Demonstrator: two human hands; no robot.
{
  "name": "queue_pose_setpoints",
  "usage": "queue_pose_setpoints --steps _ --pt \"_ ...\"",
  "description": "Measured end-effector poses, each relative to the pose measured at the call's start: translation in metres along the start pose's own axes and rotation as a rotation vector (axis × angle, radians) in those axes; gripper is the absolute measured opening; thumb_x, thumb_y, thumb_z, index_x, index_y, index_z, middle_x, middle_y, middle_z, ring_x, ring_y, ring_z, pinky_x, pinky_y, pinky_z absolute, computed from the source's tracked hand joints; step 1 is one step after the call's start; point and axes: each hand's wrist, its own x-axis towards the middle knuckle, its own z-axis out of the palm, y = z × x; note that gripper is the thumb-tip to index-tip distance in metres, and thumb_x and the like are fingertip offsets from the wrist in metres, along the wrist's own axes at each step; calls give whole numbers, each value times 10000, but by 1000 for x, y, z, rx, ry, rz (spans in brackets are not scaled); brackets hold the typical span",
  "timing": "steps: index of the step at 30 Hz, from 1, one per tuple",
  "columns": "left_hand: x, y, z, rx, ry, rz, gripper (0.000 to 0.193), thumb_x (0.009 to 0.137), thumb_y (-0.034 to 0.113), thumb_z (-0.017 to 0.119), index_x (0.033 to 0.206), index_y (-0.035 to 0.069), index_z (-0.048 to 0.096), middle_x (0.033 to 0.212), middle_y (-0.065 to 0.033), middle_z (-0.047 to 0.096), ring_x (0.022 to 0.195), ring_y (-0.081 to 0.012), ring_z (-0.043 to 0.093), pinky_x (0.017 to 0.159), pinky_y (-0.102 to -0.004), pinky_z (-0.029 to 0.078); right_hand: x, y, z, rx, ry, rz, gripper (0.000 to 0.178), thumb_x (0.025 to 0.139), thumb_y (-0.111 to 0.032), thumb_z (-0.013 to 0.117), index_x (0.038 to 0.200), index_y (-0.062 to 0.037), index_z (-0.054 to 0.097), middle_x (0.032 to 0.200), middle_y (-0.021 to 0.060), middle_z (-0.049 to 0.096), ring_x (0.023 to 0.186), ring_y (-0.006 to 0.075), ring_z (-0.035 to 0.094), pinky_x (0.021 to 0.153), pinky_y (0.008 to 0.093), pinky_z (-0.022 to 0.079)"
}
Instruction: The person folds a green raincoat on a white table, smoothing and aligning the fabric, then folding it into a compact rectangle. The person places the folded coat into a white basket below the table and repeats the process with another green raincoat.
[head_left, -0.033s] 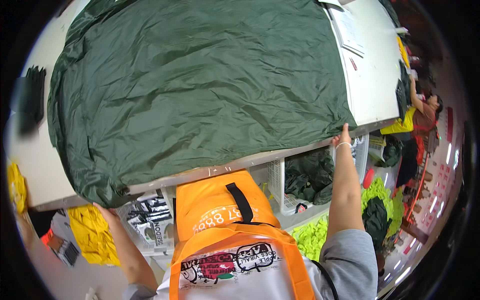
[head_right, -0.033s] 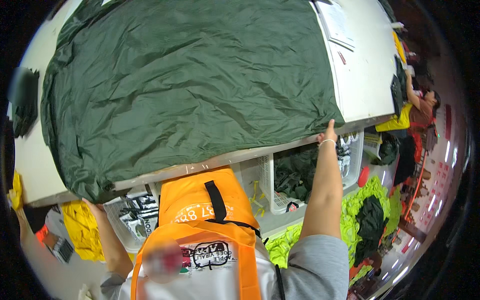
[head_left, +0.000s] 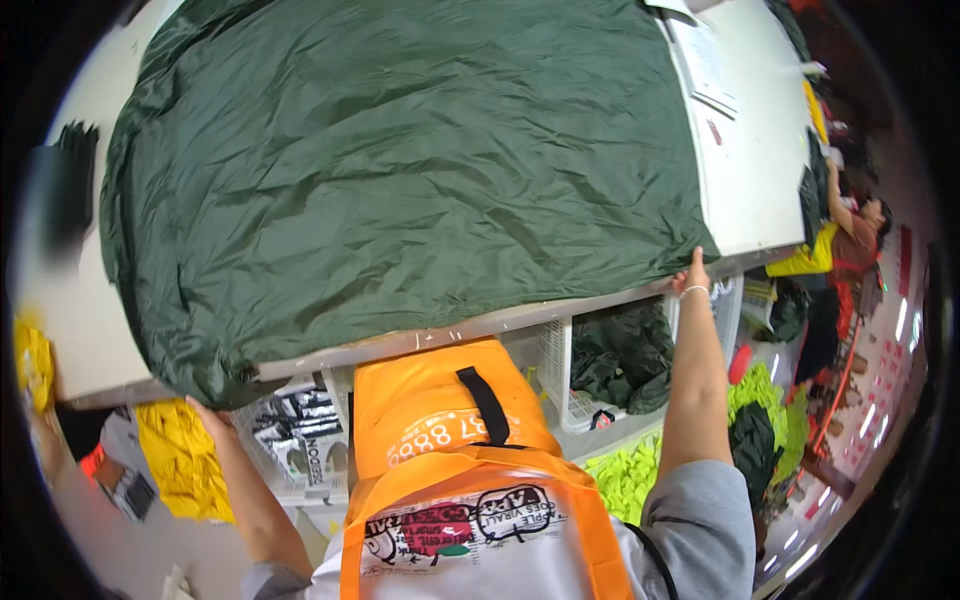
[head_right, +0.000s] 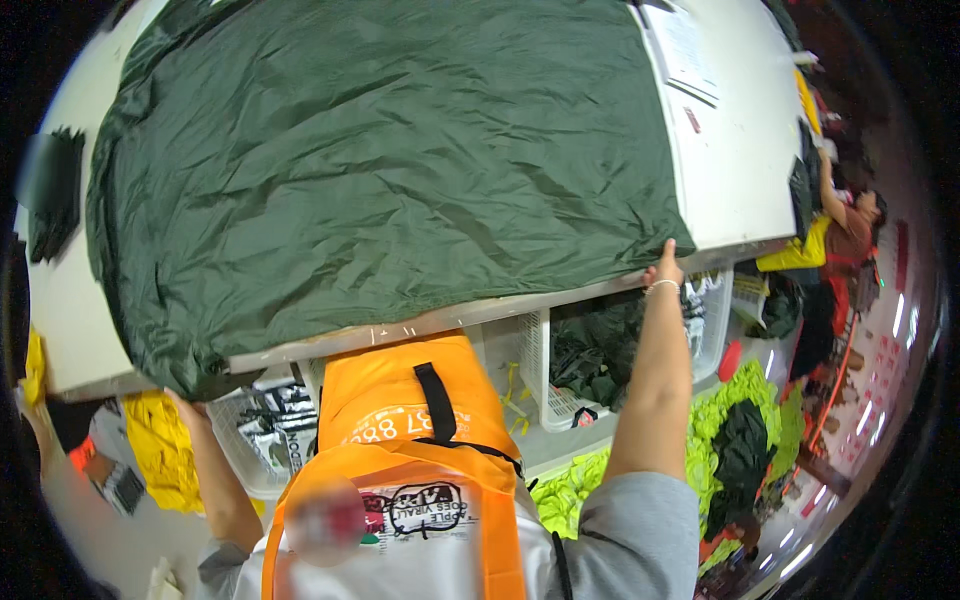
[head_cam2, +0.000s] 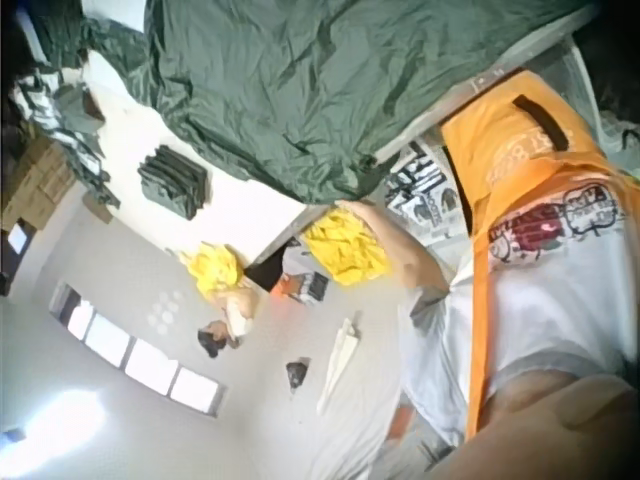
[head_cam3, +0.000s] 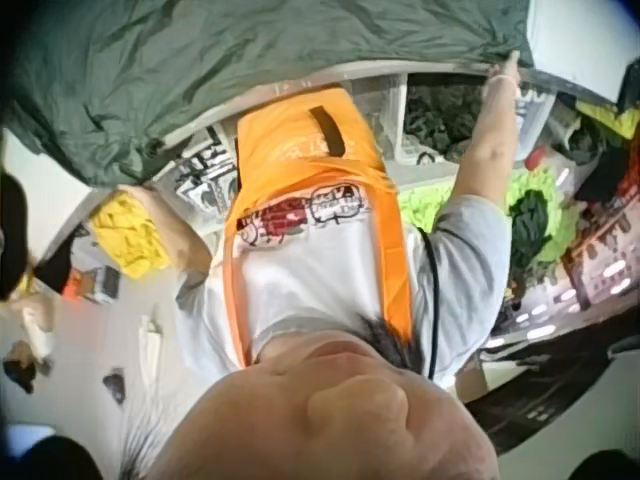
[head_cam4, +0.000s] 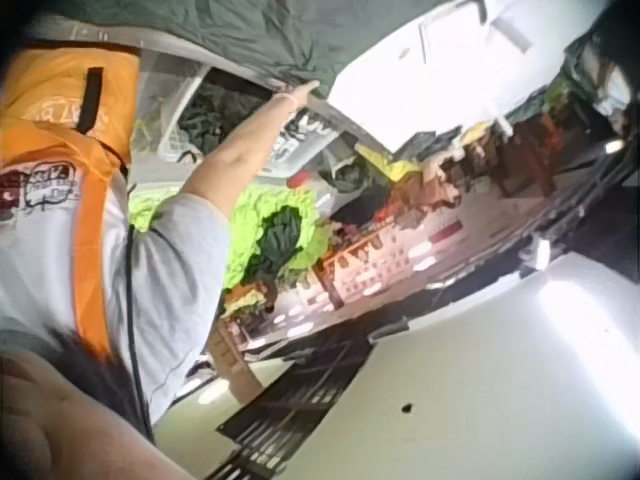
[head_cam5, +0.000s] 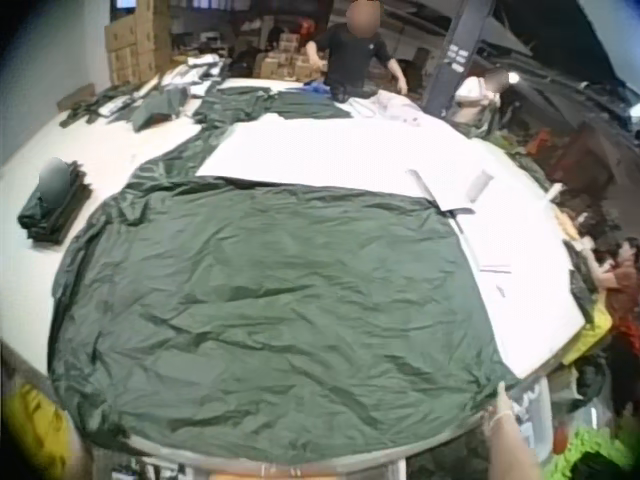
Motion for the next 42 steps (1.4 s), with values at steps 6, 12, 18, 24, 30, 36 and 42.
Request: queue_pose_setpoints --steps 6,12,18,24,30,36,42 --pt "34 28 -45 -32 160 153 662 910 525 509 1275 -27 504 1251 -150 557 1096 -312 556 933 -394 456 98 -35 -57 4 -138 -282 355 818 -333 714 647 -70 545 523 37 513 420 151 499 366 294 389" --pt "-37 7 -60 45 119 170 835 835 613 564 1323 -53 440 1296 -155 522 1132 -265 539 957 -328 428 -34 9 -66 -563 -7 -1442 505 859 -351 649 1129 56 519 1116 209 537 1031 342 505 909 419 401" --pt "-16 5 -107 477 270 204 791 856 604 539 1186 -114 536 1143 -189 596 993 -272 590 851 -359 461 -106 41 -72 -1324 -335 -1504 879 733 -174 735 1465 -143 250 1529 122 210 1411 317 182 1114 526 172" --pt "7 12 -130 582 361 181 794 867 619 499 1108 -132 587 1091 -214 631 980 -270 602 859 -337 439 -18 19 -84 -1558 25 -1257 795 800 -145 661 1471 -156 235 1520 27 260 1403 286 212 1119 510 181" --pt "23 21 -156 568 394 204 791 846 599 555 1099 -151 579 1088 -203 627 955 -273 606 839 -336 462 24 4 -87 -1599 -49 -1319 740 812 50 511 1472 -113 217 1511 55 277 1404 206 225 1134 471 164" --pt "-20 2 -119 178 186 -3 709 871 583 524 1212 -38 551 1117 -169 621 964 -284 619 792 -377 521 -105 -5 -57 -1286 -595 -1871 873 597 102 591 1410 -109 352 1484 116 306 1381 292 261 1144 474 164" --pt "-79 35 -120 210 150 -65 461 953 457 431 1170 78 579 1064 -87 654 877 -200 648 694 -319 543 -130 7 -61 -1184 -1040 -1616 665 651 150 441 1283 -42 514 1425 144 401 1313 326 376 1107 443 277"
